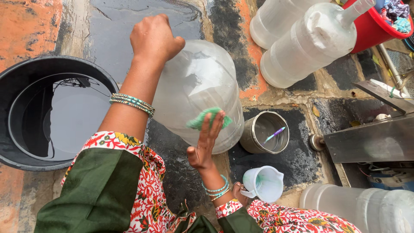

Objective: The person scrubs the inside of a large translucent plastic water container with a toothbrush, then scrubs the exterior with a green sponge. The person works on a wet tiled floor with other containers and buckets nearby.

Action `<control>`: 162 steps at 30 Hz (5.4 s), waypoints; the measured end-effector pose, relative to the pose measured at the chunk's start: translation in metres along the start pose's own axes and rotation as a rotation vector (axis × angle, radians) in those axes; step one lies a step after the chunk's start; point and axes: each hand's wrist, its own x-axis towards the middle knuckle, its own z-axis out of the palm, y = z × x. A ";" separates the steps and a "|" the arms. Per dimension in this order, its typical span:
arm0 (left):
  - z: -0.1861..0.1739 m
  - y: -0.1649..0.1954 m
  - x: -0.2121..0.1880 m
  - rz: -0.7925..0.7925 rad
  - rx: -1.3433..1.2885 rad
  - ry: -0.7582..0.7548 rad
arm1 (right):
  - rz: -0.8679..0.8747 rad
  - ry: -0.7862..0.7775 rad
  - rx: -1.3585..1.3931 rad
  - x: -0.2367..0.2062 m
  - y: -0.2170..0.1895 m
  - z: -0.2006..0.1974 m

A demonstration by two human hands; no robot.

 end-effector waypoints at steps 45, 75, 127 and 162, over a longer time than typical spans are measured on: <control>0.010 0.032 -0.009 0.355 -0.297 -0.046 | 0.016 -0.321 -0.531 0.132 0.011 -0.008; -0.014 0.021 -0.012 0.297 -0.228 -0.135 | 0.595 0.245 0.081 -0.070 0.124 0.002; 0.000 -0.029 -0.003 0.204 0.050 0.111 | 0.346 0.158 0.141 -0.005 0.030 0.009; -0.007 -0.008 -0.004 0.142 0.113 0.066 | 0.628 0.145 0.668 -0.008 0.038 -0.009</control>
